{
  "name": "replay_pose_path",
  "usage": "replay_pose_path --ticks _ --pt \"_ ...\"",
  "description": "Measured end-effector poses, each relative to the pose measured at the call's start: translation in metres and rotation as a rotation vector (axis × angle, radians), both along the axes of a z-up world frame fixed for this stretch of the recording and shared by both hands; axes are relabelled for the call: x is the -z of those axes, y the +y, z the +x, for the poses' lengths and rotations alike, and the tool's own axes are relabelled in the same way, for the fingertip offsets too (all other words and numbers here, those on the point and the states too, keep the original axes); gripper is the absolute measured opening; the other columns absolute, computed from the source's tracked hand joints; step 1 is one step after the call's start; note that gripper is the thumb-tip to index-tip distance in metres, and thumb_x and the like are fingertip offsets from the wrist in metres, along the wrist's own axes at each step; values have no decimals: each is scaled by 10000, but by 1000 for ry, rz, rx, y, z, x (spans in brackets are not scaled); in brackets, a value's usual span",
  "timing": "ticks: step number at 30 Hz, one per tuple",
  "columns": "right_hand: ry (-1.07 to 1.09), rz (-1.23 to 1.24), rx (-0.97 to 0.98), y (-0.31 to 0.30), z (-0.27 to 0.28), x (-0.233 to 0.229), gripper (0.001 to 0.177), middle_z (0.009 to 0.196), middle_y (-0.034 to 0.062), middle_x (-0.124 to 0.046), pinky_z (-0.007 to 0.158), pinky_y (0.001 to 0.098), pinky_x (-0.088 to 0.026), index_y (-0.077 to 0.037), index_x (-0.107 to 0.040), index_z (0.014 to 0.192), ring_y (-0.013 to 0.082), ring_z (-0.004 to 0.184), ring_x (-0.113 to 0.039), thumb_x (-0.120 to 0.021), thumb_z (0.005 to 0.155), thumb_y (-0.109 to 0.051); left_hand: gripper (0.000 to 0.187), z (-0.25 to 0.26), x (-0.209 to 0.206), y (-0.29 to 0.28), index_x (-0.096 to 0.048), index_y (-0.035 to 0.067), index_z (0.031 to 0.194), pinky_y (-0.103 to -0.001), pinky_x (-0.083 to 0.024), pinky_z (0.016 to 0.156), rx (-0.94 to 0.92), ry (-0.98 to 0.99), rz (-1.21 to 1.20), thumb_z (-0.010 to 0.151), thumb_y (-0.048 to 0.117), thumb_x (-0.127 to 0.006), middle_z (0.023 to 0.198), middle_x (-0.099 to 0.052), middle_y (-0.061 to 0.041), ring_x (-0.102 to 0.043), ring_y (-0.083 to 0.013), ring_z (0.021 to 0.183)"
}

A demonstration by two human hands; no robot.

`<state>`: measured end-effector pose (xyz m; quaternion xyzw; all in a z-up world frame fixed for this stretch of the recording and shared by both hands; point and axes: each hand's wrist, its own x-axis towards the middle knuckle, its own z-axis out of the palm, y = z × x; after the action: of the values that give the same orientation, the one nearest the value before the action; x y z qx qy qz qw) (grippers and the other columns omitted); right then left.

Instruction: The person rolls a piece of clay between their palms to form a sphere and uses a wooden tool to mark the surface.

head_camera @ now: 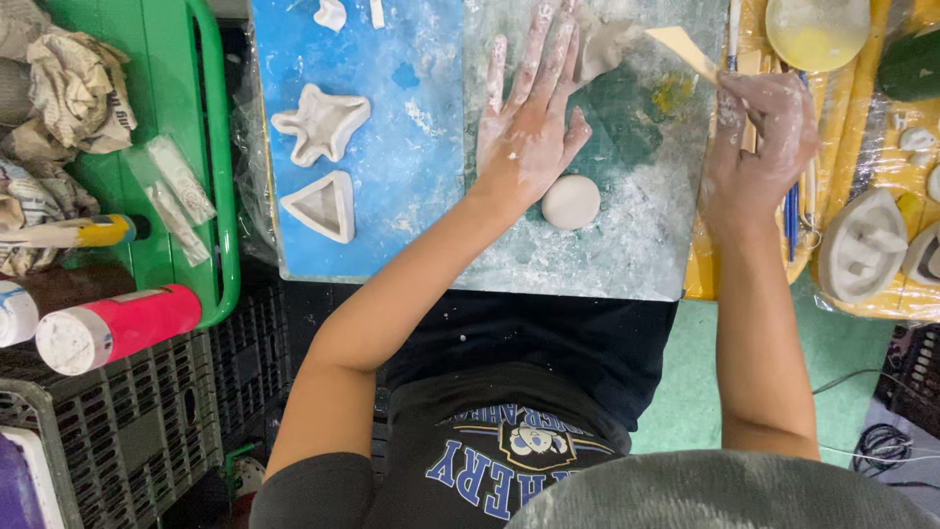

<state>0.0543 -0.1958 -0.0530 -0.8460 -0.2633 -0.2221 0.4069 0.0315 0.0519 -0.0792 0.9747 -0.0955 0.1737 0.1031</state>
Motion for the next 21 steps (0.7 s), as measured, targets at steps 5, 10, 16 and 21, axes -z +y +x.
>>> replay_pose_path --ticks 5,10,16,21 --pt "18 -238 -35 -19 -33 -26 176 1030 123 -698 781 356 -525 -22 -683 1153 267 889 -652 -704 1018 89 740 7 -4 1 -324 24 1605 -589 -11 1264 0 206 -96 980 294 -615 1694 -245 -127 -103 -370 1558" --pt "249 -372 -153 -36 -75 -48 181 960 50 -713 674 314 -515 -89 -689 971 191 795 -684 -867 951 -68 641 12 11 15 -278 171 1643 -523 -34 1345 5 46 -400 1091 165 -604 1705 -302 -94 -154 -354 1612" --pt "278 -492 -106 -22 -100 -37 198 955 70 -704 670 360 -512 -97 -740 1027 245 781 -664 -837 853 -90 623 6 16 9 -279 185 1622 -482 -113 1301 101 18 -570 1090 119 -595 1672 -321 -76 -239 -316 1596" --pt "252 -473 -99 -9 -98 -30 169 930 61 -691 653 359 -495 -77 -726 1012 252 809 -648 -844 892 -93 518 7 12 7 -343 197 1582 -485 -205 1312 99 -55 -637 1130 142 -591 1624 -354 -76 -293 -332 1549"
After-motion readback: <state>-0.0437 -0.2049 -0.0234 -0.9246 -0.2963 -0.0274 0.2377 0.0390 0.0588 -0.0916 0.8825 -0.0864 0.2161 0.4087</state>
